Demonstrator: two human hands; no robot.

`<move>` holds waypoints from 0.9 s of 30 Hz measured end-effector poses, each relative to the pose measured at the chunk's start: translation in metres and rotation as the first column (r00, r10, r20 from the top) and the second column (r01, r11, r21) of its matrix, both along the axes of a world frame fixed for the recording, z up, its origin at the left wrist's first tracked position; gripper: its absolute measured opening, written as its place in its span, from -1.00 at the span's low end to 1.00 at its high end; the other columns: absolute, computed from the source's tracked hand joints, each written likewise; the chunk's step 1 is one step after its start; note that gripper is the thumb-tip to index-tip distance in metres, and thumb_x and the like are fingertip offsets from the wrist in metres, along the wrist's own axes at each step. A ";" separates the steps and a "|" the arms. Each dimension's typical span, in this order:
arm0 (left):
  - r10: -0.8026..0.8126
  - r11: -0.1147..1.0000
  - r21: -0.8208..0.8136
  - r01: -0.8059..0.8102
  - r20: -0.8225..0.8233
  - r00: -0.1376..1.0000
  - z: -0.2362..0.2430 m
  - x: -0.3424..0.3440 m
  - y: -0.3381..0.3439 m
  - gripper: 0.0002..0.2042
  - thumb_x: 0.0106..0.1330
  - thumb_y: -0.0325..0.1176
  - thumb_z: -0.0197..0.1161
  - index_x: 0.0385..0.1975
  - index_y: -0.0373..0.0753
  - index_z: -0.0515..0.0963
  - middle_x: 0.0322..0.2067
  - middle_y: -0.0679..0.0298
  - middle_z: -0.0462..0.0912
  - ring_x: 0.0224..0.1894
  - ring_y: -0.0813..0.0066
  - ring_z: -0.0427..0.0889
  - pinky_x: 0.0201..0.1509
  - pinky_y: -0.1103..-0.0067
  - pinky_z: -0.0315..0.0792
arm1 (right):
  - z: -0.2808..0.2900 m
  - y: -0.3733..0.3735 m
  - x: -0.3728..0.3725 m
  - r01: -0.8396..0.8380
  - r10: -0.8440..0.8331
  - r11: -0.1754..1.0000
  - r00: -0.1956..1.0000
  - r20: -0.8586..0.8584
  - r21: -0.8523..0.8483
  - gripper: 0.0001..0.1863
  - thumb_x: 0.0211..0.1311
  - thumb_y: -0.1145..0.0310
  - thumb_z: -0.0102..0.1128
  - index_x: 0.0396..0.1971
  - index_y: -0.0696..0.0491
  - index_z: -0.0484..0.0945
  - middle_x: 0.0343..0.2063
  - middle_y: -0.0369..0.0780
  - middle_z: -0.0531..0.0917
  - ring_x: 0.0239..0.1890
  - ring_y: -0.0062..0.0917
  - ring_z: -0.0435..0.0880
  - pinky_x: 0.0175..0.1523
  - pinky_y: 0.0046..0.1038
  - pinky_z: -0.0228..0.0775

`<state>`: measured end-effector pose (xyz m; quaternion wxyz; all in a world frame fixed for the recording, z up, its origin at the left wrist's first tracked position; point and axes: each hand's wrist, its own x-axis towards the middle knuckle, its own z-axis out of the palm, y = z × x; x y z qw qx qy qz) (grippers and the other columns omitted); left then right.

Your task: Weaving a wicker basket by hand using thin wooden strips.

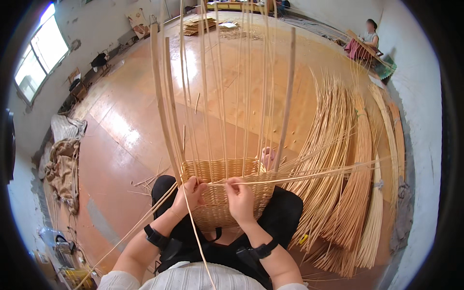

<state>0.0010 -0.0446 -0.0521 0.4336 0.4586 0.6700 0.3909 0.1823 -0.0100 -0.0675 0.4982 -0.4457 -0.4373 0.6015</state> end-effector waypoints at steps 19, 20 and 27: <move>0.207 0.977 0.002 -0.212 -0.238 0.949 -0.003 0.015 -0.010 -0.66 0.24 -0.18 0.35 -0.37 -0.41 0.53 -0.42 -0.13 0.64 -0.31 -0.06 0.69 -0.28 0.28 0.53 | -0.017 0.000 -0.002 0.142 -0.285 0.882 0.920 0.268 0.450 -0.45 0.50 0.47 -0.08 0.38 0.11 -0.02 -0.42 -0.27 0.55 -0.37 -0.66 0.47 -0.16 -0.61 0.31; 0.169 0.986 0.043 -0.164 -0.266 0.949 -0.002 0.015 -0.014 -0.65 0.24 -0.18 0.35 -0.32 -0.41 0.53 -0.31 -0.16 0.65 -0.27 -0.06 0.69 -0.24 0.28 0.55 | -0.015 0.003 -0.001 0.178 -0.258 0.924 0.944 0.206 0.339 -0.46 0.50 0.47 -0.07 0.36 0.12 -0.02 -0.42 -0.27 0.56 -0.35 -0.65 0.48 -0.14 -0.61 0.32; 0.261 0.849 0.529 0.018 -0.448 0.855 0.013 0.024 -0.032 -0.82 0.18 -0.53 0.31 -0.21 -0.31 0.57 -0.01 -0.22 0.57 -0.22 -0.13 0.69 -0.17 0.32 0.61 | -0.023 0.023 0.018 0.178 -0.275 0.909 0.936 0.221 0.378 -0.45 0.40 0.51 0.08 0.27 0.12 0.03 -0.24 -0.23 0.54 -0.25 -0.65 0.49 -0.14 -0.58 0.37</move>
